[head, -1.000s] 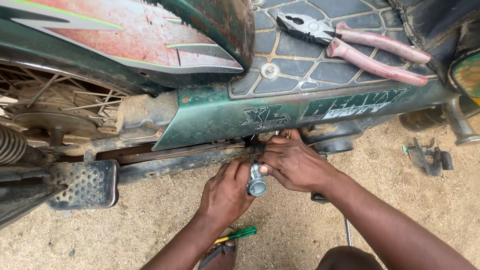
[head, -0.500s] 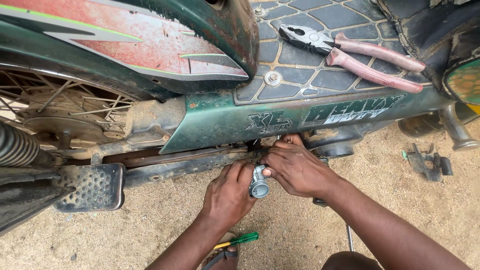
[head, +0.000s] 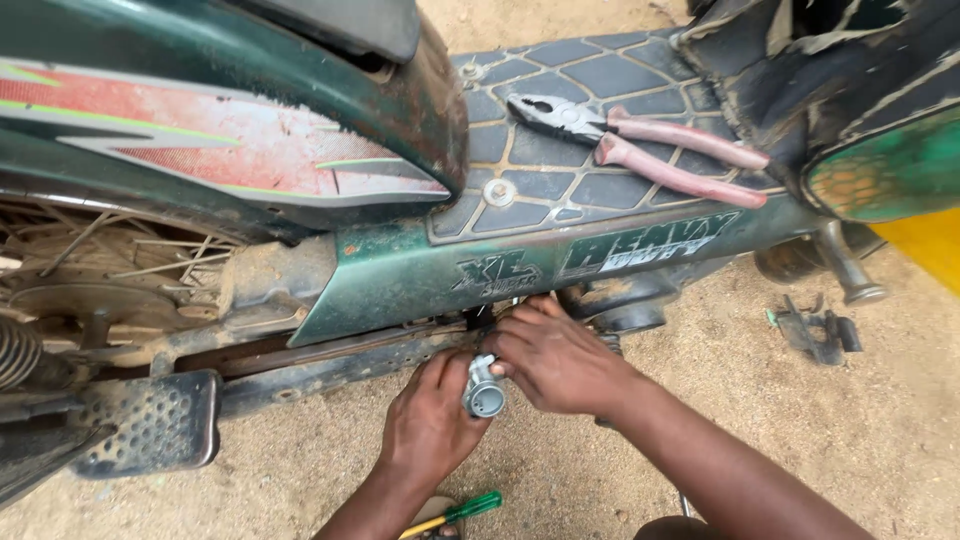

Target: Installing or repairing the carburetor on a small motorcycle engine.

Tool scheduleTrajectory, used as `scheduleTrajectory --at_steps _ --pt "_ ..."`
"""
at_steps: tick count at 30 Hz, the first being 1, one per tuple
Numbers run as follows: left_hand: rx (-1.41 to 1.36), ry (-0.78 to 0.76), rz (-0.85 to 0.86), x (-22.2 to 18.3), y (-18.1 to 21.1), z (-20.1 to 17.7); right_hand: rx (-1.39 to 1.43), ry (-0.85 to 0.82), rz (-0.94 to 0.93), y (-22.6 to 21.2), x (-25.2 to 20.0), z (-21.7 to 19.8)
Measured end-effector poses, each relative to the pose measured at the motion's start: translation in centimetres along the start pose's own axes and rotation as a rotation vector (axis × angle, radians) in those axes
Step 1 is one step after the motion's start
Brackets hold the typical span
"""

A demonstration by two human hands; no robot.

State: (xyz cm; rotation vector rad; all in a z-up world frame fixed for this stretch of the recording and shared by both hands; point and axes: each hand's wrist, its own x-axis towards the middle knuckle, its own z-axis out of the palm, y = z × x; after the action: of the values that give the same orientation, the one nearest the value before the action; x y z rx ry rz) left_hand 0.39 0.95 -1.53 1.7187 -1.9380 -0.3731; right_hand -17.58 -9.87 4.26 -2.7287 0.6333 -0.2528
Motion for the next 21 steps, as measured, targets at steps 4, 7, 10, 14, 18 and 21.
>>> scheduleTrajectory --at_steps 4,7,10,14,18,21 --pt "-0.094 -0.086 -0.200 0.7 1.1 -0.4 -0.041 0.329 -0.280 -3.8 -2.8 -6.6" --pt "-0.171 -0.106 -0.324 0.0 2.2 -0.7 -0.271 0.589 -0.058 -1.4 -4.0 -12.4" --pt "-0.204 -0.102 -0.308 0.4 3.1 -1.0 -0.777 0.443 0.280 3.1 -2.8 -18.7" --pt "-0.237 -0.121 -0.318 0.6 3.6 -0.9 -0.604 0.033 0.514 3.9 -1.9 -20.6" --pt "-0.276 -0.114 -0.326 0.7 4.0 -1.2 -0.453 -0.253 0.898 -1.2 -2.3 -20.8" --pt "-0.278 -0.054 -0.272 0.2 3.2 -0.9 0.901 0.217 0.820 5.2 -17.4 -9.5"
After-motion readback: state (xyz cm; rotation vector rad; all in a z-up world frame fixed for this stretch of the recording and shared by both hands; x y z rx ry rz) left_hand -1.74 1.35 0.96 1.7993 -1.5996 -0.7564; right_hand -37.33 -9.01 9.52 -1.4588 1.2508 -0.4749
